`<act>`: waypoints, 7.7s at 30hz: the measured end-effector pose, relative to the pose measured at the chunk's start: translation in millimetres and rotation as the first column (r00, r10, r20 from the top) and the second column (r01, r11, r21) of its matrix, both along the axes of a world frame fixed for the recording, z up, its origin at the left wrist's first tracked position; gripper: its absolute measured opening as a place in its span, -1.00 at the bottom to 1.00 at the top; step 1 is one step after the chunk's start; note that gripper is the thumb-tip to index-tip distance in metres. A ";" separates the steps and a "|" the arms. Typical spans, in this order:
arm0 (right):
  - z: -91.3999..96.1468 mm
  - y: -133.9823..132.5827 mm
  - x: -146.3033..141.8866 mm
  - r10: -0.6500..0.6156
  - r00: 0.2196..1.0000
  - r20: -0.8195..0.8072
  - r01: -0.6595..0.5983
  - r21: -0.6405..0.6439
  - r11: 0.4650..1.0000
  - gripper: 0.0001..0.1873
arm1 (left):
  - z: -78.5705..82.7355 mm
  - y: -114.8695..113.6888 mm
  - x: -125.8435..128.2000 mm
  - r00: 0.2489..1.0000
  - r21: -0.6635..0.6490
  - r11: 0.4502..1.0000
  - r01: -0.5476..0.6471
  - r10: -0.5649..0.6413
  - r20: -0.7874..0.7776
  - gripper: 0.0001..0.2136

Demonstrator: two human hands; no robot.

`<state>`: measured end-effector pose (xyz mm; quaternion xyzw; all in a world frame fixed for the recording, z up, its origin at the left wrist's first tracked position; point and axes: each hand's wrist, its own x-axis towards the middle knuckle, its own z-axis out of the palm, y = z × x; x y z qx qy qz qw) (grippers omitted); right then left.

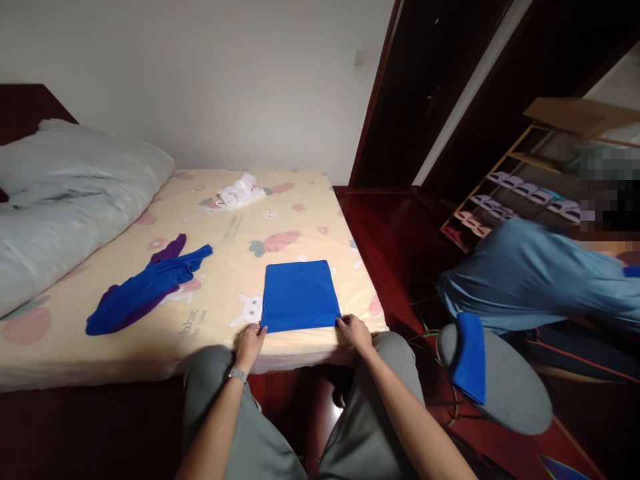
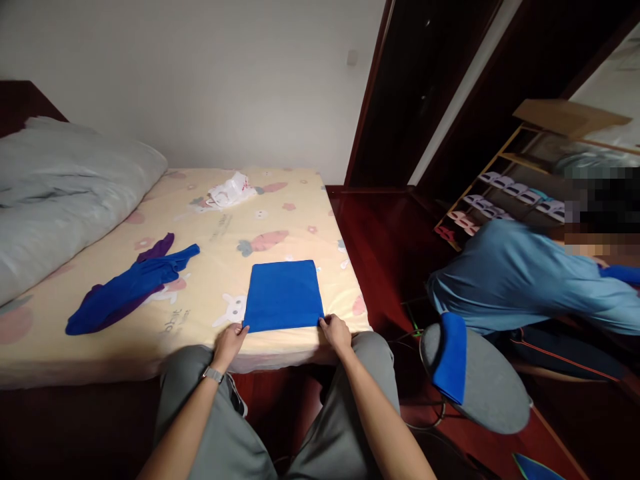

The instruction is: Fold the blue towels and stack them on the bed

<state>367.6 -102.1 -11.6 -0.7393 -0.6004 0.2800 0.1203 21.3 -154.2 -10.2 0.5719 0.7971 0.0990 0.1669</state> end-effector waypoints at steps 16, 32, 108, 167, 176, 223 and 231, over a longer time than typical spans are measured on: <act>-8.3 5.0 1.4 -0.050 0.956 -0.289 0.092 0.133 0.987 -0.81 | 1.9 3.6 -8.7 0.942 0.119 0.978 -0.171 0.127 0.310 -0.81; 14.9 -21.1 4.2 0.183 0.979 0.088 -0.197 0.200 0.960 -0.80 | 24.6 -18.9 -9.6 0.976 0.258 0.942 0.217 -0.216 -0.034 -0.86; -11.7 -5.1 11.6 0.155 0.949 -0.274 -0.121 0.139 0.983 -0.63 | -6.4 -8.0 -16.6 0.980 0.082 0.996 -0.044 0.027 0.198 -0.78; 17.9 -48.5 -51.0 0.618 0.734 0.283 -0.678 0.372 0.634 -0.55 | 15.7 -31.3 57.0 0.751 0.226 0.717 0.660 -0.624 -0.215 -0.53; -10.0 -52.9 -70.4 0.650 0.686 0.327 -0.725 0.391 0.567 -0.39 | 3.0 -26.0 52.6 0.748 0.203 0.720 0.664 -0.630 -0.210 -0.52; -29.3 -44.5 -39.6 0.479 0.736 0.478 -0.663 0.365 0.654 -0.32 | -16.2 -18.8 22.9 0.699 0.222 0.665 0.713 -0.695 -0.167 -0.43; -27.5 -40.7 -25.3 0.470 0.743 0.476 -0.650 0.347 0.677 -0.37 | -18.1 -11.2 0.0 0.747 0.240 0.711 0.661 -0.655 -0.117 -0.48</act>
